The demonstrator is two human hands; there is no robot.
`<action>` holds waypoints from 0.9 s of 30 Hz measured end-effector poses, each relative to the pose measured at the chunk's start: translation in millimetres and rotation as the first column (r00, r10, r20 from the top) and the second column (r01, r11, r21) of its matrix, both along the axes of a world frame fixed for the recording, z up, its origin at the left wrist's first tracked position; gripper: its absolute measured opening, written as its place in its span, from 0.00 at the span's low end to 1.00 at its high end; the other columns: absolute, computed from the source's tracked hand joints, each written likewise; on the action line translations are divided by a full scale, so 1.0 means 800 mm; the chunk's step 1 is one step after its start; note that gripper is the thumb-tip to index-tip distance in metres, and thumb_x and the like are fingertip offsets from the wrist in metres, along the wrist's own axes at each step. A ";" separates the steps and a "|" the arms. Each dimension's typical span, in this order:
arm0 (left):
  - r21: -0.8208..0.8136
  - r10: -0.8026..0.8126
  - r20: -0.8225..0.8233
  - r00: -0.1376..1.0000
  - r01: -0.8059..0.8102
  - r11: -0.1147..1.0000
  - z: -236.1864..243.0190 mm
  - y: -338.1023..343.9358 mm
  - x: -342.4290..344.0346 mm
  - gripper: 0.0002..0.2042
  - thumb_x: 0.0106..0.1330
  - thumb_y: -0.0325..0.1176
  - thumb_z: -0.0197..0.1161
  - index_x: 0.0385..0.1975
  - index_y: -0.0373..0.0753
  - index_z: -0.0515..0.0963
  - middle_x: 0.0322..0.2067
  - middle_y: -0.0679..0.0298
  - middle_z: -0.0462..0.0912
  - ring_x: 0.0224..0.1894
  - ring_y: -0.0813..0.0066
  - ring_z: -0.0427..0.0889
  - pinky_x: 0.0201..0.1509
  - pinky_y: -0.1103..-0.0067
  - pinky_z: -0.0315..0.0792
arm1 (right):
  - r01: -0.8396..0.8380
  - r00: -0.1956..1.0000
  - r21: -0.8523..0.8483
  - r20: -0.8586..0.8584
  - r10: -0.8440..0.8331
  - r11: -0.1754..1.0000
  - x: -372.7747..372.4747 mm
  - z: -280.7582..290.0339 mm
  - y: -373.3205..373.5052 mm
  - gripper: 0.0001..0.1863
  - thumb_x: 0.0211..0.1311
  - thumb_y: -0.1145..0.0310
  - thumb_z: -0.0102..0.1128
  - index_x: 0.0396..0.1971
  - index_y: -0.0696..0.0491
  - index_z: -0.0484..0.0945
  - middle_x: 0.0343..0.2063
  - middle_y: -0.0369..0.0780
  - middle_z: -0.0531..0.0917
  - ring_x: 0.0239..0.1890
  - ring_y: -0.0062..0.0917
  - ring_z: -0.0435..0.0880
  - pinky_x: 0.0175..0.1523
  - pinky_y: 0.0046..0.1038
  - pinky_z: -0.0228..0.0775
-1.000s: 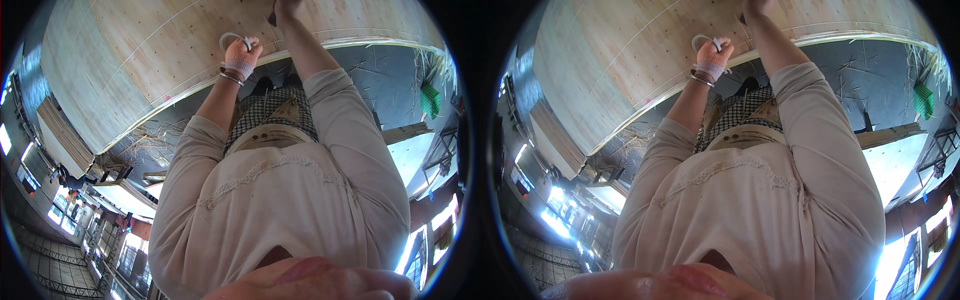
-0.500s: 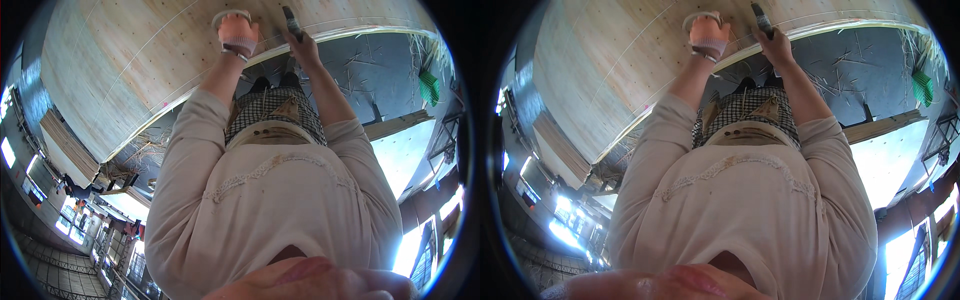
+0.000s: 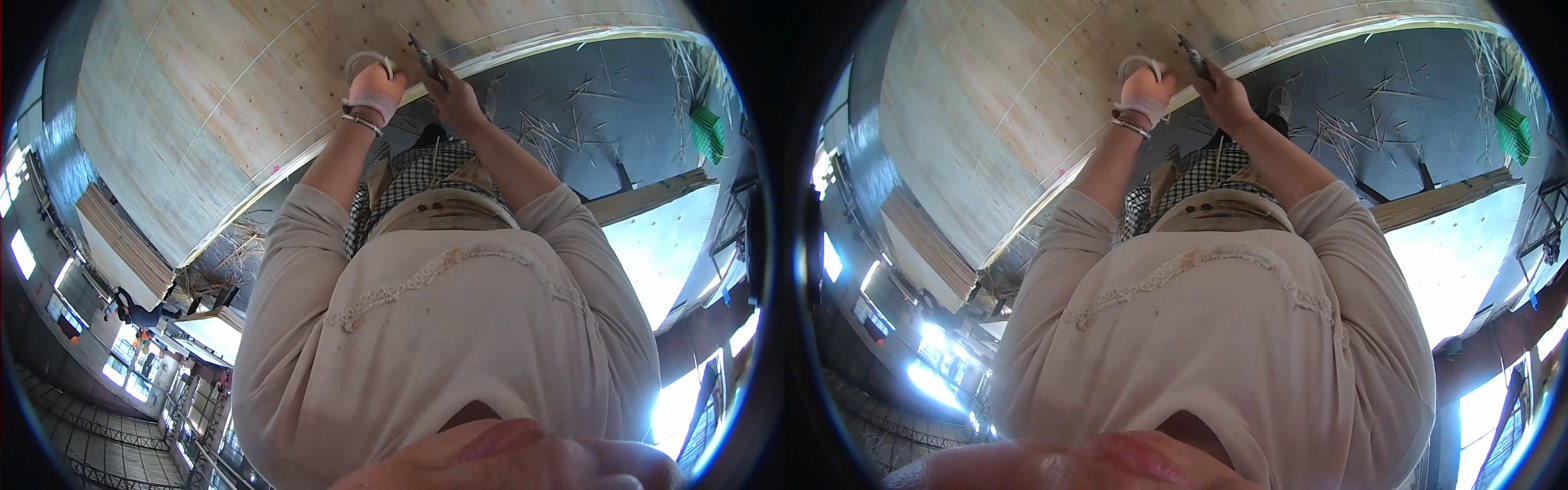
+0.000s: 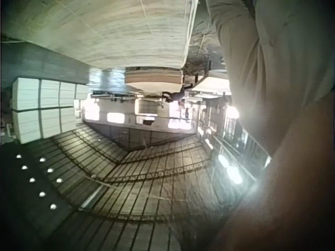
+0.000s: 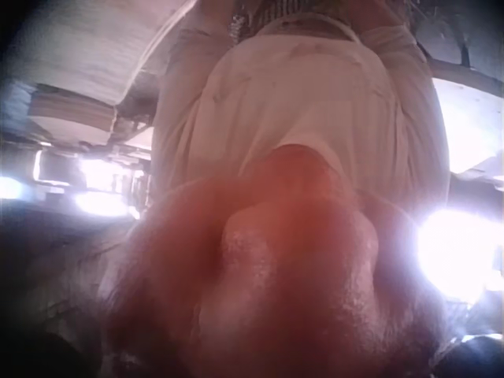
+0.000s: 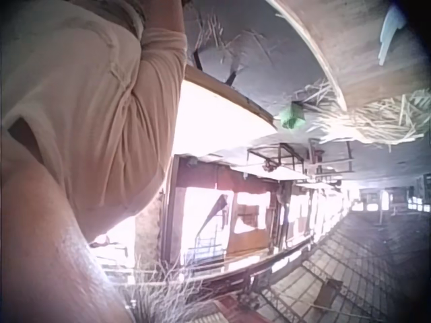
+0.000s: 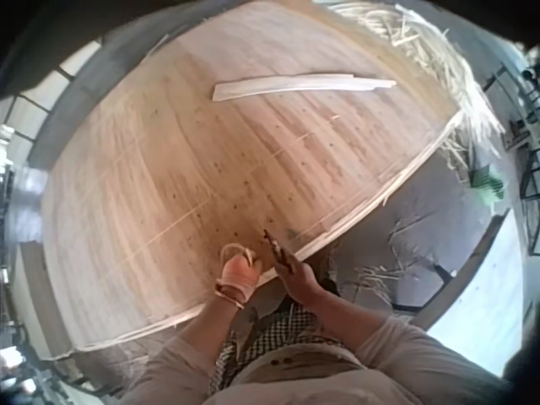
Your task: The person trims and fits wood veneer strips along seams on a wooden panel using a handheld blade and secures them in place with tape.
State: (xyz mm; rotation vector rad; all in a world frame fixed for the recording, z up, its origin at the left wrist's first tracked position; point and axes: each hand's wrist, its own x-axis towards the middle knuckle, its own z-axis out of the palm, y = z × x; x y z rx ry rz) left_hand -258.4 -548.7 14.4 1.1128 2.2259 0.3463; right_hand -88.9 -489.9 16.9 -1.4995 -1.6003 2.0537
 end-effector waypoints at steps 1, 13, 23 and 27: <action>0.002 -0.007 0.007 1.000 0.007 1.000 0.008 0.010 0.006 0.14 0.61 0.45 0.60 0.33 0.40 0.84 0.34 0.50 0.85 0.38 0.49 0.84 0.44 0.63 0.76 | 0.007 1.000 0.002 0.007 -0.007 1.000 -0.005 -0.011 0.000 0.29 0.65 0.56 0.57 0.62 0.53 0.69 0.27 0.45 0.82 0.24 0.30 0.83 0.33 0.30 0.75; -0.203 0.143 0.073 0.987 -0.126 0.971 -0.015 0.056 -0.001 0.24 0.62 0.59 0.59 0.38 0.42 0.84 0.37 0.52 0.86 0.44 0.53 0.83 0.50 0.66 0.75 | -0.075 0.974 0.309 0.228 0.003 0.948 -0.043 -0.028 -0.010 0.29 0.66 0.52 0.52 0.62 0.53 0.69 0.44 0.57 0.81 0.50 0.51 0.79 0.53 0.41 0.72; -0.317 -0.066 0.120 0.991 0.101 0.943 -0.009 0.044 0.004 0.36 0.57 0.65 0.61 0.42 0.30 0.80 0.41 0.44 0.83 0.46 0.47 0.82 0.49 0.64 0.75 | -0.157 0.944 0.257 0.324 0.068 0.954 -0.003 -0.021 -0.029 0.30 0.67 0.52 0.49 0.62 0.55 0.67 0.42 0.58 0.81 0.48 0.52 0.80 0.53 0.44 0.71; -0.248 -0.138 0.090 0.986 0.156 0.956 -0.002 0.042 0.017 0.37 0.56 0.64 0.64 0.47 0.30 0.78 0.45 0.45 0.82 0.48 0.48 0.82 0.51 0.64 0.76 | -0.153 0.951 0.282 0.301 0.064 0.947 0.016 -0.022 -0.035 0.30 0.66 0.53 0.50 0.63 0.55 0.67 0.42 0.57 0.82 0.47 0.51 0.80 0.52 0.44 0.71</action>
